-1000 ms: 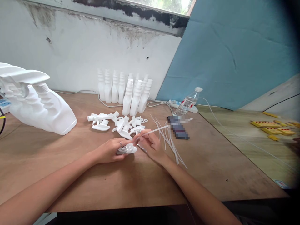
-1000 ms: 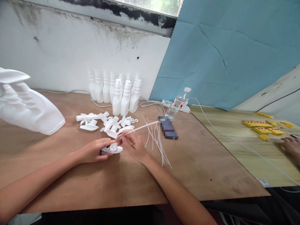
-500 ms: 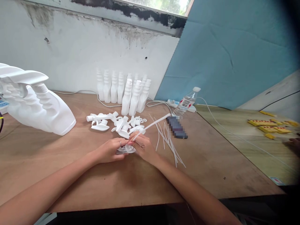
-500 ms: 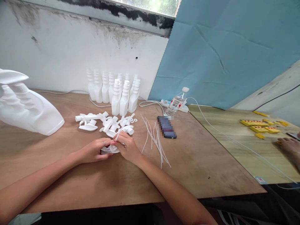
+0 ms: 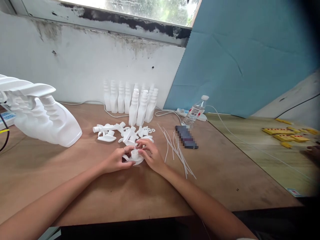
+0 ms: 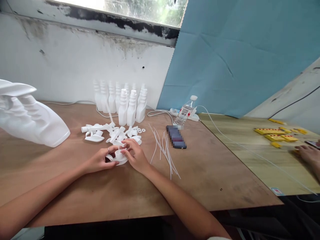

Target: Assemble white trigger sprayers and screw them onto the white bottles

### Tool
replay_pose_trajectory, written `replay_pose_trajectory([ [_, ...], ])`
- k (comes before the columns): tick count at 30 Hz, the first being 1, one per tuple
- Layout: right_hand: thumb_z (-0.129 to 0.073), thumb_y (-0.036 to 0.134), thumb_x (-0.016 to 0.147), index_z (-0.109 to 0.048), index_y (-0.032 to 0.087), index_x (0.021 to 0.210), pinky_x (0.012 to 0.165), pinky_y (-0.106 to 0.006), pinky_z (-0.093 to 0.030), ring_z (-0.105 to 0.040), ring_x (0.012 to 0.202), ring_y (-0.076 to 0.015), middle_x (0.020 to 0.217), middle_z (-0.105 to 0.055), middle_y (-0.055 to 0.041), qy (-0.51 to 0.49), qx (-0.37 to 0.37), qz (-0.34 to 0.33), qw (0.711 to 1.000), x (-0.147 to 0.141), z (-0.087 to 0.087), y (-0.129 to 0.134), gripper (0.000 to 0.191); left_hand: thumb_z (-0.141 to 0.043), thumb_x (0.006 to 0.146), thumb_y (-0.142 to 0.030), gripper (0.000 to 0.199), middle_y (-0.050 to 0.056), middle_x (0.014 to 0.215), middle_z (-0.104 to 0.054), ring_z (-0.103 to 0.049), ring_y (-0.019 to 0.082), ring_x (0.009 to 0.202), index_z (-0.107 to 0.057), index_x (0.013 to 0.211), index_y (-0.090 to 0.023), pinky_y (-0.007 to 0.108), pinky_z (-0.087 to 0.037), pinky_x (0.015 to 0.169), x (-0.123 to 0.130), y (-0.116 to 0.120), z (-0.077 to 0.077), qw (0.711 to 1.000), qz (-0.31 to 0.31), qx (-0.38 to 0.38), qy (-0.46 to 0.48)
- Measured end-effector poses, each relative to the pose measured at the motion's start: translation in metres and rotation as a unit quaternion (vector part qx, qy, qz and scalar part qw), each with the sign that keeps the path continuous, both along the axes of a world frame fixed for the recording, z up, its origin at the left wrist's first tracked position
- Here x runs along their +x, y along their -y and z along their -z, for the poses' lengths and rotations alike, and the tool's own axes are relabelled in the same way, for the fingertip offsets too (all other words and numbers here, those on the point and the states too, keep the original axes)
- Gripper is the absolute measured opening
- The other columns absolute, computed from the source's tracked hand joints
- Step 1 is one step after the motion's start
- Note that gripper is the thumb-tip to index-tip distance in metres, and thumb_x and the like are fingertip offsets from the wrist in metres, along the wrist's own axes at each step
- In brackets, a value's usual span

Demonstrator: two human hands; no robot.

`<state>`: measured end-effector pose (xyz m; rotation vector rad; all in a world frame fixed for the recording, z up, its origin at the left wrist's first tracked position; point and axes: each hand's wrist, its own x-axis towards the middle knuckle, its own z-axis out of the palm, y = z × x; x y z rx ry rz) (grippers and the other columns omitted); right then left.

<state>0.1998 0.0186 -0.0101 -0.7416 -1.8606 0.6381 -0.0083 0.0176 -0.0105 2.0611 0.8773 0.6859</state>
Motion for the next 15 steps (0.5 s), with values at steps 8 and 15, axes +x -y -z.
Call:
replay_pose_trajectory([
  [8, -0.046, 0.01, 0.084, -0.041, 0.024, 0.136, 0.098, -0.049, -0.044, -0.049, 0.123, -0.0254, 0.137, -0.05, -0.0131, 0.27, 0.279, -0.053, 0.92, 0.022, -0.021, -0.001, 0.054, -0.064, 0.08, -0.049, 0.051, 0.0, 0.085, -0.057, -0.047, 0.007, 0.059, -0.035, 0.113, -0.023, 0.019, -0.037, 0.052, 0.001, -0.006, -0.016, 0.978, 0.021, -0.167, 0.123],
  [15, -0.048, 0.007, 0.084, -0.046, 0.023, 0.132, 0.091, -0.044, -0.05, -0.056, 0.114, -0.026, 0.122, -0.058, -0.015, 0.175, 0.342, 0.115, 0.916, 0.039, -0.043, -0.012, 0.051, -0.042, 0.084, -0.066, 0.048, 0.005, 0.087, -0.06, -0.06, 0.015, 0.073, -0.042, 0.093, -0.019, 0.028, -0.049, 0.066, 0.025, -0.076, -0.059, 0.98, -0.093, -0.018, 0.176],
])
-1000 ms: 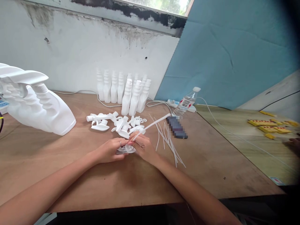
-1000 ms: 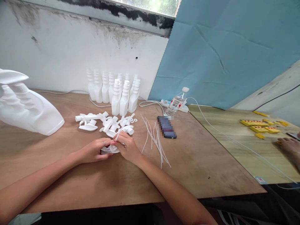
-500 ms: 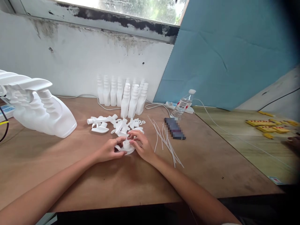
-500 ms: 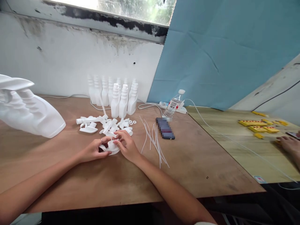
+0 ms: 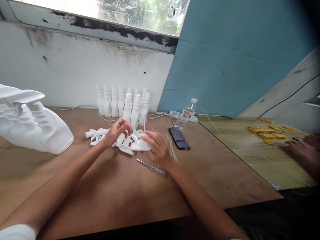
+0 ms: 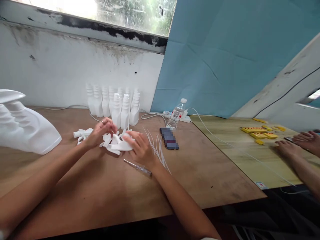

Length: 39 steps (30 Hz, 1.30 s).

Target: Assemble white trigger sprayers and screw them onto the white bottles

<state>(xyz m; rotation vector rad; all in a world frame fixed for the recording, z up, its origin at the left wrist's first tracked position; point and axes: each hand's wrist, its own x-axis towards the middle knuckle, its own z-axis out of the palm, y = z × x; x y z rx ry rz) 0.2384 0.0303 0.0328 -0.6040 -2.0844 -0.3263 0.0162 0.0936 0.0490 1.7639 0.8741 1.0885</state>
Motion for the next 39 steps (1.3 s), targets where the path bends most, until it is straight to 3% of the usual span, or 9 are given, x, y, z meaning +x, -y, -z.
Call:
replay_pose_trajectory([
  [2, -0.052, 0.007, 0.082, -0.047, 0.023, 0.13, 0.091, -0.045, -0.05, -0.057, 0.112, -0.0265, 0.121, -0.058, -0.0144, -0.05, -0.001, 0.015, 0.999, 0.007, -0.018, -0.002, 0.051, -0.05, 0.082, -0.06, 0.044, 0.008, 0.1, -0.06, -0.062, 0.018, 0.089, -0.044, 0.097, -0.019, 0.03, -0.05, 0.077, 0.006, -0.033, 0.0, 0.977, -0.2, 0.065, -0.03],
  [4, -0.054, 0.008, 0.081, -0.048, 0.024, 0.127, 0.093, -0.047, -0.049, -0.057, 0.112, -0.0266, 0.121, -0.058, -0.0126, -0.101, 0.009, 0.021, 0.995, 0.011, -0.04, -0.005, 0.049, -0.067, 0.071, -0.054, 0.058, 0.013, 0.117, -0.056, -0.06, 0.022, 0.101, -0.043, 0.108, -0.017, 0.034, -0.048, 0.085, 0.012, -0.063, 0.006, 0.959, -0.27, 0.067, -0.057],
  [7, -0.057, 0.013, 0.082, -0.05, 0.024, 0.12, 0.097, -0.049, -0.047, -0.054, 0.116, -0.0265, 0.122, -0.055, -0.0101, -0.178, 0.046, 0.044, 0.982, 0.014, -0.074, -0.013, 0.041, -0.08, 0.057, -0.044, 0.079, 0.019, 0.121, -0.055, -0.06, 0.028, 0.103, -0.044, 0.119, -0.012, 0.039, -0.047, 0.087, 0.017, -0.089, 0.02, 0.944, -0.309, 0.044, -0.105],
  [11, -0.054, 0.027, 0.088, -0.049, 0.023, 0.115, 0.089, -0.046, -0.05, -0.057, 0.109, -0.0244, 0.115, -0.053, -0.0084, -0.307, 0.072, 0.056, 0.947, 0.015, -0.114, -0.021, 0.028, -0.074, 0.064, -0.034, 0.064, 0.016, 0.108, -0.065, -0.065, 0.029, 0.096, -0.053, 0.12, -0.011, 0.039, -0.048, 0.086, 0.014, -0.093, 0.025, 0.932, -0.328, 0.044, -0.148],
  [14, -0.052, 0.025, 0.089, -0.049, 0.021, 0.108, 0.065, -0.033, -0.053, -0.062, 0.075, -0.0147, 0.104, -0.057, -0.0064, -0.416, 0.082, -0.026, 0.905, 0.016, -0.137, -0.018, 0.02, -0.07, 0.065, -0.028, 0.057, 0.015, 0.107, -0.068, -0.063, 0.03, 0.105, -0.059, 0.118, -0.012, 0.036, -0.047, 0.091, -0.002, -0.084, 0.007, 0.922, -0.341, 0.065, -0.17],
  [17, -0.044, 0.019, 0.088, -0.05, 0.021, 0.103, 0.055, -0.026, -0.048, -0.06, 0.062, -0.01, 0.093, -0.057, -0.0024, -0.467, 0.103, -0.089, 0.874, 0.017, -0.151, -0.007, 0.016, -0.068, 0.065, -0.025, 0.057, 0.011, 0.108, -0.07, -0.064, 0.027, 0.104, -0.059, 0.121, -0.016, 0.032, -0.047, 0.09, -0.027, -0.07, -0.023, 0.916, -0.34, 0.094, -0.192],
  [21, -0.041, 0.022, 0.084, -0.055, 0.022, 0.098, 0.054, -0.028, -0.048, -0.06, 0.059, -0.0104, 0.088, -0.058, -0.0011, -0.5, 0.064, -0.111, 0.857, 0.018, -0.157, 0.005, 0.019, -0.063, 0.07, -0.022, 0.051, 0.006, 0.113, -0.069, -0.065, 0.024, 0.102, -0.059, 0.121, -0.022, 0.028, -0.048, 0.086, -0.062, -0.045, -0.062, 0.876, -0.342, 0.209, -0.27],
  [25, -0.047, 0.022, 0.079, -0.057, 0.022, 0.091, 0.051, -0.027, -0.046, -0.058, 0.055, -0.0107, 0.081, -0.059, 0.0003, -0.506, 0.017, -0.153, 0.848, 0.014, -0.155, 0.008, 0.016, -0.058, 0.076, -0.019, 0.047, 0.006, 0.114, -0.068, -0.064, 0.023, 0.1, -0.058, 0.123, -0.022, 0.029, -0.046, 0.088, -0.083, -0.023, -0.083, 0.832, -0.367, 0.283, -0.305],
  [39, -0.054, 0.027, 0.075, -0.058, 0.022, 0.088, 0.049, -0.03, -0.043, -0.056, 0.055, -0.0135, 0.081, -0.058, -0.0015, -0.503, -0.047, -0.126, 0.854, 0.0, -0.152, 0.01, 0.015, -0.058, 0.076, -0.019, 0.046, 0.008, 0.104, -0.067, -0.063, 0.023, 0.089, -0.059, 0.122, -0.021, 0.031, -0.047, 0.082, -0.088, -0.008, -0.097, 0.83, -0.348, 0.301, -0.315],
])
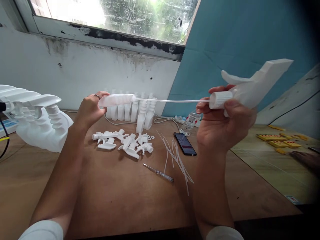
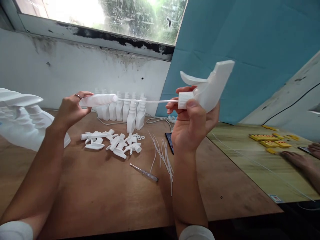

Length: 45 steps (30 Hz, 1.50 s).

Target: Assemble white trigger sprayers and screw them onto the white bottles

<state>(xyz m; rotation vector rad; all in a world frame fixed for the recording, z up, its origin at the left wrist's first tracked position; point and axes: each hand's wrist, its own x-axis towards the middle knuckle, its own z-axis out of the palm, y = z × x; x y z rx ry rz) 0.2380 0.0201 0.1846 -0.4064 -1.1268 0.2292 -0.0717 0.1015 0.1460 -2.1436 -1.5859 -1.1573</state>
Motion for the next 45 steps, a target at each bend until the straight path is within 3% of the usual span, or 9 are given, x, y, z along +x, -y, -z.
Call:
replay_pose_trajectory([
  [5, -0.064, 0.031, 0.076, -0.059, 0.023, 0.091, 0.055, -0.03, -0.05, -0.061, 0.065, -0.0148, 0.089, -0.064, -0.003, 0.091, -0.083, -0.059, 0.991, -0.011, 0.008, -0.007, 0.018, -0.065, 0.071, -0.025, 0.049, 0.002, 0.106, -0.069, -0.064, 0.022, 0.095, -0.061, 0.12, -0.025, 0.03, -0.05, 0.085, 0.007, 0.018, -0.011, 0.976, 0.16, -0.149, 0.018],
  [10, -0.071, 0.03, 0.075, -0.065, 0.021, 0.088, 0.068, -0.031, -0.053, -0.062, 0.08, -0.0164, 0.087, -0.067, -0.0014, 0.226, -0.156, -0.094, 0.957, -0.02, 0.013, -0.005, 0.017, -0.067, 0.074, -0.033, 0.051, 0.004, 0.116, -0.068, -0.065, 0.02, 0.101, -0.058, 0.124, -0.027, 0.029, -0.052, 0.084, 0.015, 0.035, -0.022, 0.878, 0.314, -0.361, -0.005],
  [17, -0.073, 0.033, 0.075, -0.064, 0.023, 0.098, 0.074, -0.033, -0.053, -0.062, 0.085, -0.0174, 0.089, -0.067, -0.0005, 0.246, -0.217, -0.159, 0.931, -0.026, 0.018, -0.005, 0.027, -0.068, 0.074, -0.029, 0.043, 0.004, 0.121, -0.063, -0.062, 0.021, 0.104, -0.057, 0.115, -0.025, 0.026, -0.051, 0.078, 0.025, 0.04, -0.024, 0.783, 0.361, -0.506, -0.009],
  [21, -0.073, 0.036, 0.075, -0.063, 0.022, 0.092, 0.074, -0.033, -0.054, -0.064, 0.082, -0.0173, 0.086, -0.066, -0.0009, 0.2, -0.246, -0.231, 0.92, -0.042, 0.031, -0.013, 0.025, -0.073, 0.069, -0.029, 0.045, 0.005, 0.122, -0.059, -0.056, 0.023, 0.112, -0.054, 0.109, -0.023, 0.024, -0.05, 0.077, 0.028, 0.035, -0.016, 0.752, 0.367, -0.548, -0.02],
  [27, -0.061, 0.042, 0.086, -0.049, 0.024, 0.099, 0.064, -0.031, -0.055, -0.065, 0.067, -0.0133, 0.082, -0.065, 0.0017, 0.078, -0.224, -0.357, 0.903, -0.081, 0.059, -0.022, 0.026, -0.075, 0.063, -0.029, 0.059, 0.006, 0.115, -0.06, -0.057, 0.022, 0.11, -0.048, 0.116, -0.023, 0.026, -0.048, 0.08, 0.041, 0.022, 0.004, 0.755, 0.359, -0.544, -0.067],
  [31, -0.065, 0.04, 0.083, -0.046, 0.024, 0.092, 0.061, -0.031, -0.054, -0.064, 0.065, -0.0145, 0.073, -0.062, 0.0029, 0.1, -0.217, -0.364, 0.9, -0.088, 0.072, -0.027, 0.027, -0.072, 0.067, -0.032, 0.047, 0.005, 0.105, -0.066, -0.063, 0.022, 0.099, -0.052, 0.109, -0.022, 0.026, -0.051, 0.076, 0.044, 0.021, 0.004, 0.75, 0.348, -0.554, -0.097],
  [34, -0.066, 0.045, 0.08, -0.046, 0.024, 0.09, 0.061, -0.033, -0.055, -0.064, 0.068, -0.0165, 0.073, -0.06, 0.0018, 0.121, -0.228, -0.338, 0.905, -0.087, 0.077, -0.029, 0.031, -0.069, 0.074, -0.04, 0.042, 0.007, 0.107, -0.067, -0.066, 0.021, 0.093, -0.053, 0.108, -0.022, 0.025, -0.053, 0.071, 0.035, 0.026, -0.006, 0.772, 0.342, -0.533, -0.051],
  [40, -0.066, 0.046, 0.08, -0.047, 0.024, 0.099, 0.065, -0.037, -0.056, -0.063, 0.068, -0.0168, 0.079, -0.061, -0.0001, 0.154, -0.22, -0.359, 0.894, -0.095, 0.081, -0.025, 0.035, -0.06, 0.085, -0.037, 0.045, 0.007, 0.108, -0.066, -0.066, 0.017, 0.091, -0.051, 0.128, -0.025, 0.024, -0.055, 0.071, 0.022, 0.046, -0.029, 0.863, 0.395, -0.288, 0.129],
  [45, -0.069, 0.042, 0.079, -0.049, 0.024, 0.108, 0.07, -0.038, -0.056, -0.064, 0.073, -0.0174, 0.086, -0.064, -0.0018, 0.145, -0.217, -0.389, 0.883, -0.097, 0.085, -0.026, 0.04, -0.068, 0.08, -0.036, 0.02, 0.003, 0.082, -0.069, -0.062, 0.012, 0.069, -0.071, 0.091, -0.019, 0.023, -0.052, 0.062, 0.036, 0.059, -0.032, 0.919, 0.315, -0.162, 0.172],
])
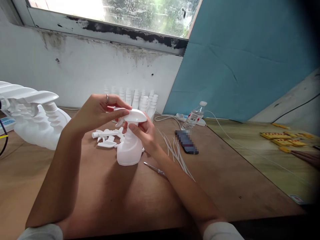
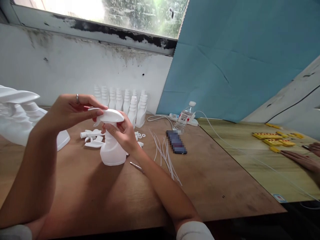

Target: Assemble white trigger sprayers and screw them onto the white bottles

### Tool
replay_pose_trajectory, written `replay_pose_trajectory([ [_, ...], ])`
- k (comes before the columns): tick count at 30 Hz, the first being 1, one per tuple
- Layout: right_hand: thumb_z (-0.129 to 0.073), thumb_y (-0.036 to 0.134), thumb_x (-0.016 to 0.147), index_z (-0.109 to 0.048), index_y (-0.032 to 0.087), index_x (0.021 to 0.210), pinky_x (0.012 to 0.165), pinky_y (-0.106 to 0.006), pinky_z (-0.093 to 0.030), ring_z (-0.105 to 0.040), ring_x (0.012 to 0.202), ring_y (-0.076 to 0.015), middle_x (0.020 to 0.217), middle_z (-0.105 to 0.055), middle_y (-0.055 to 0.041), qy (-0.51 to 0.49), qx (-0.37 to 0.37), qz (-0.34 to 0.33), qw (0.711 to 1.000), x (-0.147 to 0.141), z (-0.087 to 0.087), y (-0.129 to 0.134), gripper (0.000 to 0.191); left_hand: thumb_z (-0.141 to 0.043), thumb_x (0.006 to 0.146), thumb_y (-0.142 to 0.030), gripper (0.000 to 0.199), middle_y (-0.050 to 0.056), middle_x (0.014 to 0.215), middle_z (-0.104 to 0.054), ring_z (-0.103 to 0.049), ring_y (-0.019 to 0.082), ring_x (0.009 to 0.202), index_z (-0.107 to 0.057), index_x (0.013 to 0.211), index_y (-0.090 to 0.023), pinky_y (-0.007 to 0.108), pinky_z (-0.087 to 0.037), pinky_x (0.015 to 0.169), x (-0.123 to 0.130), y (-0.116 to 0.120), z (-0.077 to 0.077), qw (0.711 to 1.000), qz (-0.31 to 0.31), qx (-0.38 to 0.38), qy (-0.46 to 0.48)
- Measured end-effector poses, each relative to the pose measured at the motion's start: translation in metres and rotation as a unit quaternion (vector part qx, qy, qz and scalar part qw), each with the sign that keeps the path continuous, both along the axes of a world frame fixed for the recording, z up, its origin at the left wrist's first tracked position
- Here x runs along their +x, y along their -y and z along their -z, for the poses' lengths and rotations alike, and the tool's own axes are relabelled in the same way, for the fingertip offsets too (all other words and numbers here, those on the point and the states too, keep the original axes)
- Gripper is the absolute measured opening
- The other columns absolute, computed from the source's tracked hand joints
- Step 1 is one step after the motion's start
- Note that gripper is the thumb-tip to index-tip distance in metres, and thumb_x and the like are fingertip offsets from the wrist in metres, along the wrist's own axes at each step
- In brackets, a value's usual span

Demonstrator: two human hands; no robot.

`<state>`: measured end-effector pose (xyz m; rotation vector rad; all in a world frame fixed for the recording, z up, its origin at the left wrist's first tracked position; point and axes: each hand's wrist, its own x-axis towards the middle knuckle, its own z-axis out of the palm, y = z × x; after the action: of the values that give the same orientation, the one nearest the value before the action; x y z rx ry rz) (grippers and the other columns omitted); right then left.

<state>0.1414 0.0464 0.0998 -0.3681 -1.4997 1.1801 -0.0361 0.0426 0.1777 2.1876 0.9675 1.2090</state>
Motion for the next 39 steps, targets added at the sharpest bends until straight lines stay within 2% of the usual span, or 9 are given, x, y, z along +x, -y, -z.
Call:
replay_pose_trajectory([
  [4, -0.066, 0.041, 0.081, -0.056, 0.021, 0.103, 0.073, -0.038, -0.057, -0.065, 0.081, -0.0188, 0.09, -0.066, -0.0038, 0.028, -0.004, -0.039, 0.999, 0.004, 0.004, -0.002, 0.032, -0.07, 0.079, -0.032, 0.015, 0.002, 0.076, -0.065, -0.058, 0.011, 0.068, -0.069, 0.075, -0.018, 0.025, -0.048, 0.062, 0.004, 0.005, -0.001, 1.0, 0.003, 0.021, -0.004],
  [9, -0.076, 0.037, 0.072, -0.051, 0.024, 0.102, 0.074, -0.036, -0.057, -0.065, 0.081, -0.0174, 0.088, -0.065, -0.0011, 0.015, -0.024, 0.02, 0.999, 0.001, 0.005, -0.001, 0.042, -0.07, 0.078, -0.032, 0.018, 0.0, 0.072, -0.06, -0.051, 0.009, 0.064, -0.065, 0.067, -0.018, 0.025, -0.041, 0.055, 0.002, 0.008, -0.003, 0.999, -0.009, 0.044, -0.032],
  [14, -0.071, 0.045, 0.075, -0.043, 0.027, 0.109, 0.07, -0.037, -0.058, -0.065, 0.072, -0.016, 0.092, -0.062, -0.0006, 0.017, -0.007, -0.002, 1.0, -0.004, 0.003, -0.001, 0.047, -0.07, 0.078, -0.036, 0.02, 0.001, 0.071, -0.059, -0.05, 0.009, 0.062, -0.064, 0.068, -0.019, 0.025, -0.039, 0.052, 0.001, 0.008, -0.002, 0.999, -0.02, 0.026, -0.034],
  [18, -0.078, 0.041, 0.068, -0.039, 0.03, 0.114, 0.064, -0.033, -0.059, -0.063, 0.069, -0.0134, 0.1, -0.058, 0.0, -0.004, -0.011, 0.056, 0.998, -0.008, 0.002, 0.002, 0.061, -0.069, 0.078, -0.038, 0.022, 0.001, 0.072, -0.058, -0.05, 0.009, 0.06, -0.063, 0.067, -0.02, 0.025, -0.039, 0.051, 0.001, 0.007, 0.0, 0.999, -0.025, 0.021, -0.038],
  [22, -0.071, 0.042, 0.076, -0.039, 0.03, 0.121, 0.066, -0.032, -0.058, -0.063, 0.069, -0.0133, 0.094, -0.058, 0.0006, -0.002, -0.004, 0.007, 1.0, -0.007, 0.001, 0.004, 0.056, -0.069, 0.079, -0.039, 0.023, 0.001, 0.07, -0.058, -0.051, 0.01, 0.059, -0.063, 0.067, -0.02, 0.025, -0.039, 0.051, 0.001, 0.008, -0.001, 0.999, -0.024, 0.013, -0.041],
  [27, -0.076, 0.039, 0.071, -0.039, 0.031, 0.12, 0.062, -0.031, -0.058, -0.062, 0.066, -0.0127, 0.096, -0.058, 0.0009, 0.007, -0.013, 0.055, 0.998, -0.006, 0.001, 0.004, 0.061, -0.068, 0.078, -0.04, 0.026, 0.001, 0.065, -0.055, -0.049, 0.01, 0.057, -0.061, 0.064, -0.02, 0.026, -0.037, 0.05, 0.003, 0.009, -0.002, 0.998, -0.026, 0.017, -0.047],
  [31, -0.071, 0.045, 0.075, -0.041, 0.03, 0.122, 0.068, -0.035, -0.059, -0.064, 0.07, -0.0143, 0.099, -0.059, -0.0011, 0.007, -0.01, 0.012, 1.0, -0.005, 0.001, 0.002, 0.058, -0.068, 0.079, -0.039, 0.025, 0.002, 0.065, -0.055, -0.05, 0.011, 0.058, -0.06, 0.065, -0.02, 0.026, -0.037, 0.051, 0.002, 0.009, -0.001, 0.998, -0.027, 0.017, -0.048],
  [36, -0.077, 0.041, 0.07, -0.045, 0.029, 0.12, 0.066, -0.034, -0.059, -0.063, 0.069, -0.0141, 0.1, -0.061, -0.0011, 0.005, -0.021, 0.039, 0.999, -0.004, 0.001, 0.003, 0.06, -0.069, 0.079, -0.038, 0.026, 0.001, 0.065, -0.055, -0.049, 0.011, 0.058, -0.059, 0.064, -0.02, 0.026, -0.038, 0.052, 0.003, 0.008, -0.001, 0.999, -0.019, 0.013, -0.042],
  [39, -0.071, 0.043, 0.076, -0.054, 0.024, 0.111, 0.067, -0.034, -0.056, -0.063, 0.07, -0.0153, 0.089, -0.065, -0.0018, 0.021, -0.011, 0.008, 1.0, 0.0, 0.002, 0.001, 0.043, -0.069, 0.079, -0.037, 0.025, 0.001, 0.066, -0.055, -0.051, 0.011, 0.059, -0.059, 0.064, -0.019, 0.026, -0.039, 0.053, 0.004, 0.009, -0.001, 0.999, -0.018, 0.008, -0.036],
])
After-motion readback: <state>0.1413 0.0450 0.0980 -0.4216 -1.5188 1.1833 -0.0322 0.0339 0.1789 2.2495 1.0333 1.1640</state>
